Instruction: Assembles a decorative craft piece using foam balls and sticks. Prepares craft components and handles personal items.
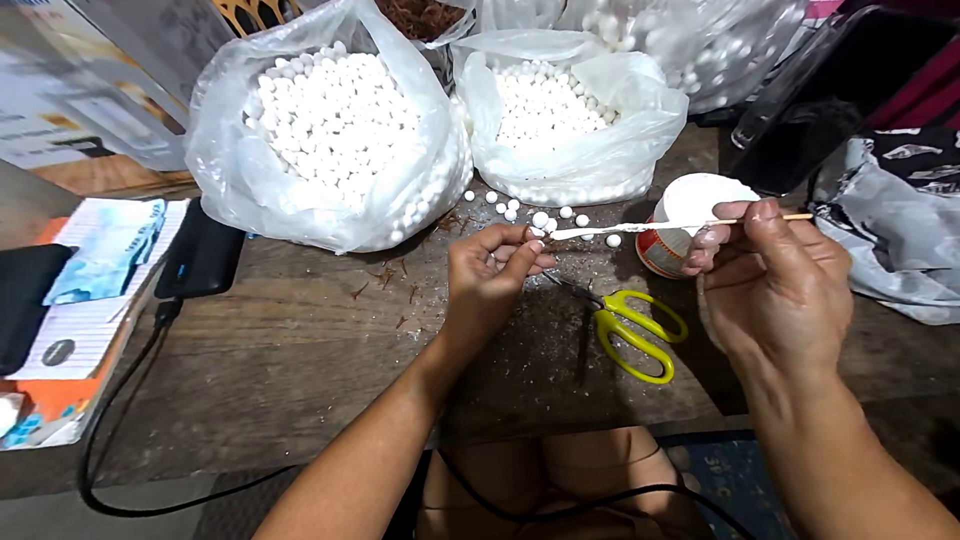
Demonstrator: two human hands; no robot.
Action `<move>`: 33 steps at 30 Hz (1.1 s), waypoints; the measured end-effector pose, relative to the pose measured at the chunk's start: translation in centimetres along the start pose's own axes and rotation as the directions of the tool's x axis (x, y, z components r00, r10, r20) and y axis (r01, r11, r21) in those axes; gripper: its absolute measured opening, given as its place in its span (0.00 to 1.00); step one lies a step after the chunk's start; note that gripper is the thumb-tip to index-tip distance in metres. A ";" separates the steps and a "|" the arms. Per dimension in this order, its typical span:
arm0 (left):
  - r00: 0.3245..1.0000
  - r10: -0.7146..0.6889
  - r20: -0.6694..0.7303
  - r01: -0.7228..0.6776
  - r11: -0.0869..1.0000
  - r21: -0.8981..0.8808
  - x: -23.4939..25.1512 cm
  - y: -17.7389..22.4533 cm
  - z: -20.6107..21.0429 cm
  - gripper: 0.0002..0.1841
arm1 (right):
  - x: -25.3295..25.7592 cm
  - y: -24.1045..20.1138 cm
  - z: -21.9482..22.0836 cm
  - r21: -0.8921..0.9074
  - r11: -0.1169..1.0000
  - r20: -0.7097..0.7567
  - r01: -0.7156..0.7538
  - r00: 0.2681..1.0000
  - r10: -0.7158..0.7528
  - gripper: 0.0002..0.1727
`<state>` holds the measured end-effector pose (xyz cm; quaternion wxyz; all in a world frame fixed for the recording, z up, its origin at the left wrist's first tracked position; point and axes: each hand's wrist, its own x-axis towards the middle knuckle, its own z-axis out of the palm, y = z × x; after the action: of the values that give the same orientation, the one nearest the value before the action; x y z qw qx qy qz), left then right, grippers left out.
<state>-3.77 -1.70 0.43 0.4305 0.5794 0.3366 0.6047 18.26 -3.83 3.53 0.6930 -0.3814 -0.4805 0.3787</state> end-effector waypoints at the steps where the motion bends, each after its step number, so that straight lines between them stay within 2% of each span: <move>1: 1.000 0.002 0.001 -0.002 1.000 0.007 0.0 0.0 0.0 0.07 | 0.0 -0.1 0.1 -0.001 1.000 -0.002 0.001 1.000 -0.001 0.24; 13: 1.000 0.001 -0.007 -0.001 1.000 0.031 0.0 -0.1 -0.1 0.06 | 0.0 0.2 -0.1 0.004 1.000 -0.003 -0.021 1.000 0.021 0.24; 21: 0.999 0.032 -0.020 -0.031 0.998 0.048 0.0 -0.4 0.1 0.06 | 0.4 -0.4 0.0 0.073 0.992 -0.021 -0.103 0.994 0.105 0.26; 33: 0.997 0.077 0.005 -0.077 0.988 0.137 -0.2 -0.6 0.3 0.03 | 0.2 0.0 1.0 0.013 1.000 0.020 -0.012 1.000 0.012 0.23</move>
<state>-3.43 -1.69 -0.17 0.3661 0.6200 0.3550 0.5963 17.34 -3.50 3.90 0.6883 -0.3759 -0.4827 0.3897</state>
